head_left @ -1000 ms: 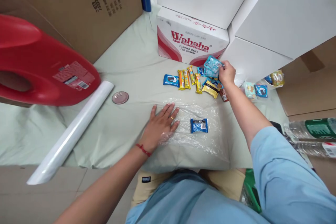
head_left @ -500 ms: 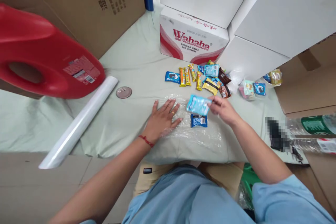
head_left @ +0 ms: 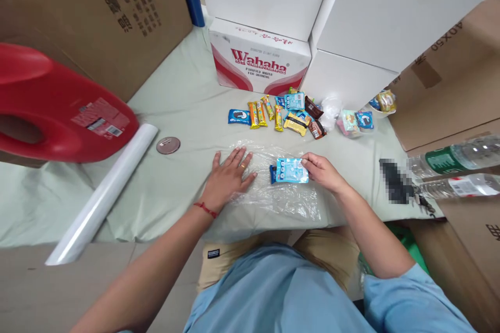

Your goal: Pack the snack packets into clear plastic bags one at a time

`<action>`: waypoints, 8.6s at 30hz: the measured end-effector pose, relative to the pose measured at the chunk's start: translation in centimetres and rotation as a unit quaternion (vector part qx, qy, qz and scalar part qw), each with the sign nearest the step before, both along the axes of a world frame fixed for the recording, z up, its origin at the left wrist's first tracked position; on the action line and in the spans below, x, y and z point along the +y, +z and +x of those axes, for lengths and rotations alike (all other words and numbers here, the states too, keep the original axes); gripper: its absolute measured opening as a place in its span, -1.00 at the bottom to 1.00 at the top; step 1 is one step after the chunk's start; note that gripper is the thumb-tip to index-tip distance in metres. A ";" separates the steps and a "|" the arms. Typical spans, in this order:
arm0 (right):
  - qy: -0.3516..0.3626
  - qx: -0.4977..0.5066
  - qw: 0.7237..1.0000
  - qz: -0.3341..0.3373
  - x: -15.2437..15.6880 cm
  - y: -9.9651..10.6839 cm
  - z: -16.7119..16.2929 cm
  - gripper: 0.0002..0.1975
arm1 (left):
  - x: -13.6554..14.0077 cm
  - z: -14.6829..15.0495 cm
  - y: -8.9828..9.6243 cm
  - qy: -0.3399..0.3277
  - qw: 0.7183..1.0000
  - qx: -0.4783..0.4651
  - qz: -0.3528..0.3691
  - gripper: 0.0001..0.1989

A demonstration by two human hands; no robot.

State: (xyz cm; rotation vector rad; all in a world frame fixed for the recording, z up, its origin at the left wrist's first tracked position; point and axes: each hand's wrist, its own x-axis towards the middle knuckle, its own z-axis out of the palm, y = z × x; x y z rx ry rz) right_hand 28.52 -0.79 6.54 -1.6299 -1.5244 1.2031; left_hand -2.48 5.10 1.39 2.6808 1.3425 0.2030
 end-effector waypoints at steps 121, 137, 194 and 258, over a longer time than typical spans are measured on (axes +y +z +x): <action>0.157 -0.216 0.918 0.292 -7.2 -0.1 -2.5 -0.71 | -4.2 -3.6 2.5 -0.114 0.973 -0.198 -0.027 -0.48; 0.130 -0.158 0.953 0.222 -1.7 1.2 -0.5 -0.74 | -6.4 -4.8 0.7 -0.040 0.967 -0.252 -0.012 -0.01; 0.229 -0.260 0.929 0.130 7.7 4.3 -3.9 -0.73 | -6.8 5.2 -0.1 0.037 0.986 -0.159 0.012 -0.53; -0.060 -0.233 0.959 0.149 -3.6 -1.3 -2.1 -0.67 | -7.6 6.0 1.6 -0.017 0.989 -0.145 -0.006 -0.55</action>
